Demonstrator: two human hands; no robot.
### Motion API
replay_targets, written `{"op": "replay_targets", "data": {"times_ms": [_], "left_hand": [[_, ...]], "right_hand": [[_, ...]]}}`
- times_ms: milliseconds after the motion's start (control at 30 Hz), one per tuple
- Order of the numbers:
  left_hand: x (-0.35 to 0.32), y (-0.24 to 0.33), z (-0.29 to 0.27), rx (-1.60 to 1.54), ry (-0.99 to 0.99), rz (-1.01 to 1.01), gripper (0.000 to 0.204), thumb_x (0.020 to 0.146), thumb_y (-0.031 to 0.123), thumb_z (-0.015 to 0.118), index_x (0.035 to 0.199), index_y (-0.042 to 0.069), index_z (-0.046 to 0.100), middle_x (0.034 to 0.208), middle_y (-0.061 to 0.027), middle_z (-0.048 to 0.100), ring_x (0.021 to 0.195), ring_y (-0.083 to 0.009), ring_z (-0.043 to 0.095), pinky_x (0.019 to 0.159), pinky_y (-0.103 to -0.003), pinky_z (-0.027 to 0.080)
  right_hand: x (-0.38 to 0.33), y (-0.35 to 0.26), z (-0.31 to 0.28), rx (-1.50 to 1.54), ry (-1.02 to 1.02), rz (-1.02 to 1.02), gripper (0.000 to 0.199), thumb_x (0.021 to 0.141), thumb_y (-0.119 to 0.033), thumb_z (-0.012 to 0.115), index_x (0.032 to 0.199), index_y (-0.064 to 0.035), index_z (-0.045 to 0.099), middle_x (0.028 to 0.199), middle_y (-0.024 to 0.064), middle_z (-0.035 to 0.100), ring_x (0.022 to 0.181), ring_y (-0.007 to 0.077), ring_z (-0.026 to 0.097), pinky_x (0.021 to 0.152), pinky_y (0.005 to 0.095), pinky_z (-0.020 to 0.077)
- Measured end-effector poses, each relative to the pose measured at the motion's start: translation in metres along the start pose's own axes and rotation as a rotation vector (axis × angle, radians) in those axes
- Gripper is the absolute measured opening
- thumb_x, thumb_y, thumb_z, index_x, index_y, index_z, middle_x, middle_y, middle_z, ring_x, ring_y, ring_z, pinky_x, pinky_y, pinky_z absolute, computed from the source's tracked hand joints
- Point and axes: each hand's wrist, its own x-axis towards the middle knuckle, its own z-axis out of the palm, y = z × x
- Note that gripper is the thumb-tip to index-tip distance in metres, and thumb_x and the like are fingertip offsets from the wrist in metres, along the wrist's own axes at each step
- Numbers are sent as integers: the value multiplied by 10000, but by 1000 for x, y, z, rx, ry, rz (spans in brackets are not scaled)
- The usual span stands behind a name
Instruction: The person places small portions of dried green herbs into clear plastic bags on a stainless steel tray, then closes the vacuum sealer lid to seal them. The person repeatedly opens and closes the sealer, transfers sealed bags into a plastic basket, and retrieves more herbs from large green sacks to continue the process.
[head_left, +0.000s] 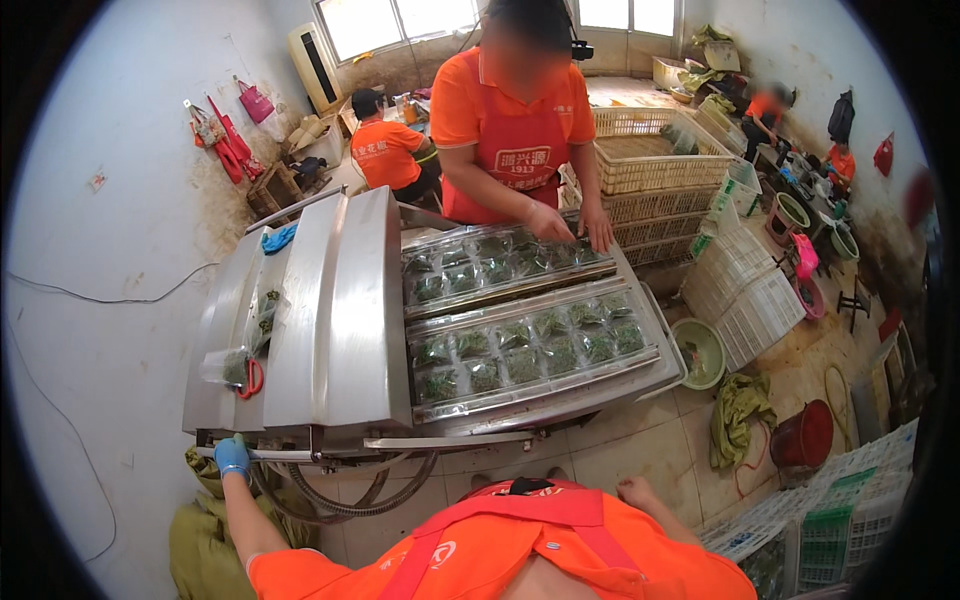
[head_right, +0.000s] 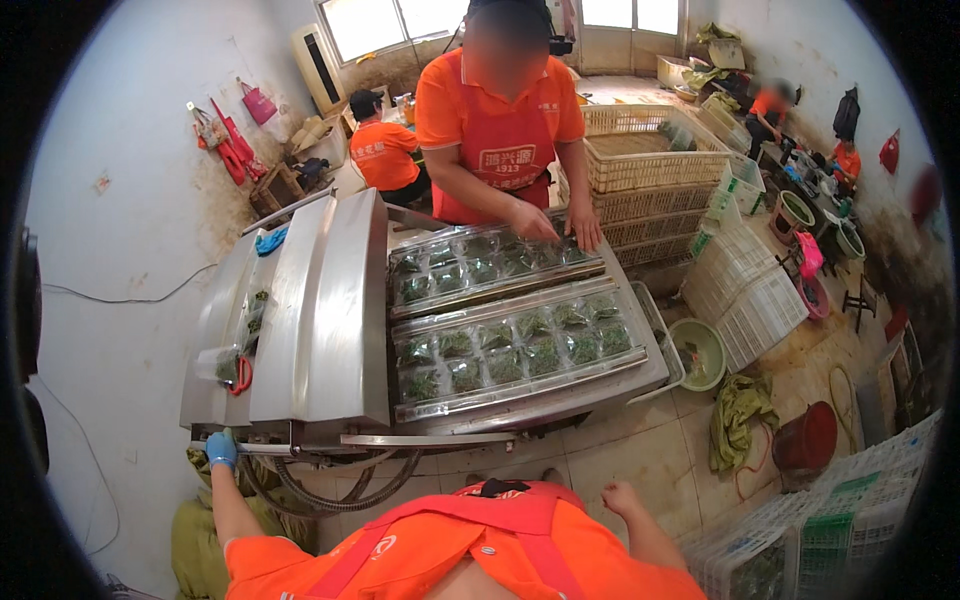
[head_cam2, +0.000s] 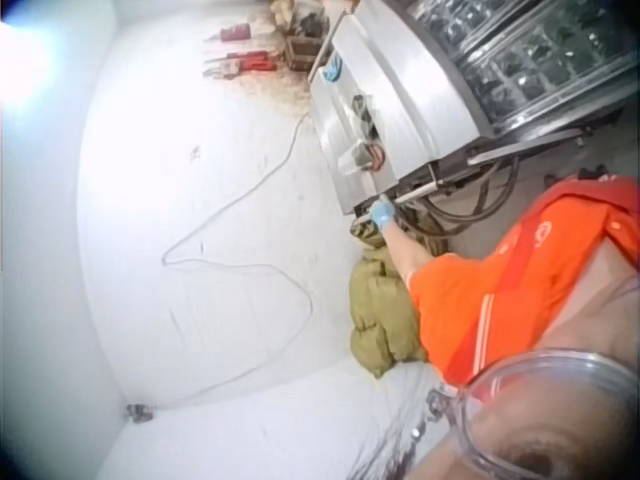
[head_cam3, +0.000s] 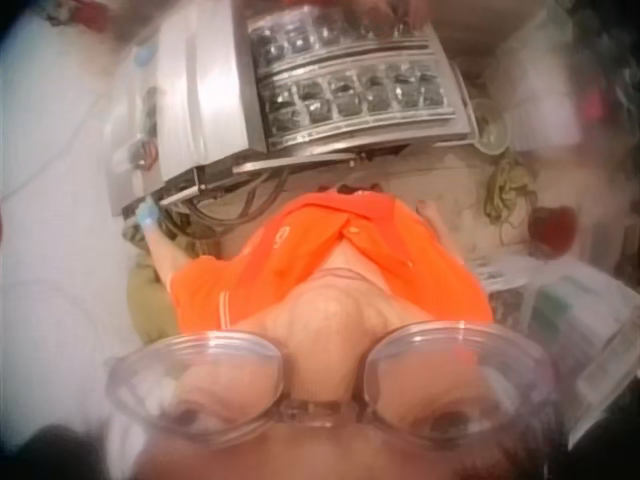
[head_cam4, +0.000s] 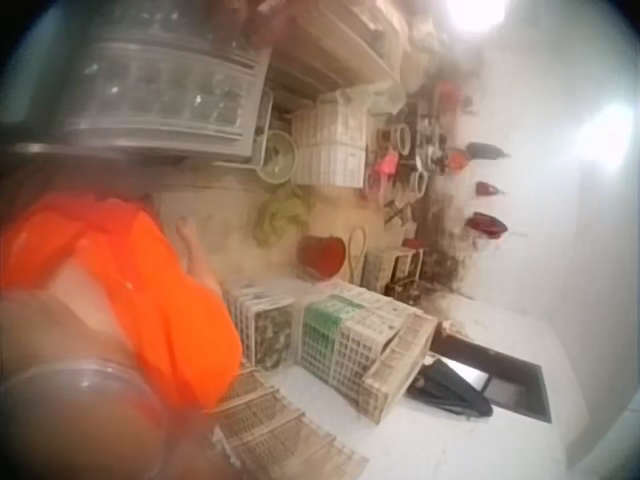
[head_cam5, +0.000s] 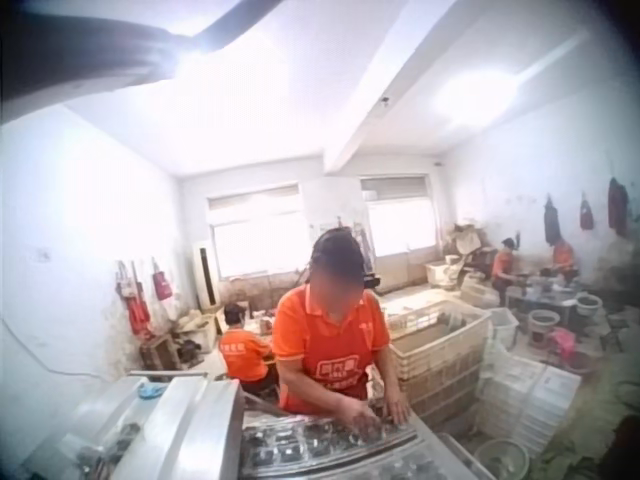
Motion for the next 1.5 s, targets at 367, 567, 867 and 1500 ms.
{"op": "replay_targets", "data": {"times_ms": [367,567,867,1500], "left_hand": [[4,3,0,65,6,62,555,999,384,463,775,-53,722,807,-278,682,805,-464,650,802,-536,483],[20,-8,-7,221,141,259,471,1022,343,449,852,-26,688,909,-290,677,859,-471,641,779,-553,484],[-60,133,-106,39,460,404,430,1015,287,485,729,9,646,722,-209,630,723,-431,581,683,-529,425],[-240,539,-16,-332,-551,1321,98,851,210,617,891,126,587,705,-110,683,627,-323,678,588,-457,500]], "right_hand": [[-14,24,38,89,3,-69,278,886,-159,661,1081,36,690,793,122,723,704,178,699,661,343,556],[11,86,28,-46,152,-168,329,878,-197,645,1113,27,697,989,209,728,924,321,713,832,403,558],[-227,-401,-3,-47,366,-2065,320,884,-115,665,1184,-9,632,1098,146,671,982,303,658,834,389,550],[-17,-236,-111,-683,378,-994,532,909,-542,625,595,-113,605,559,108,612,521,320,624,472,446,463]]}}
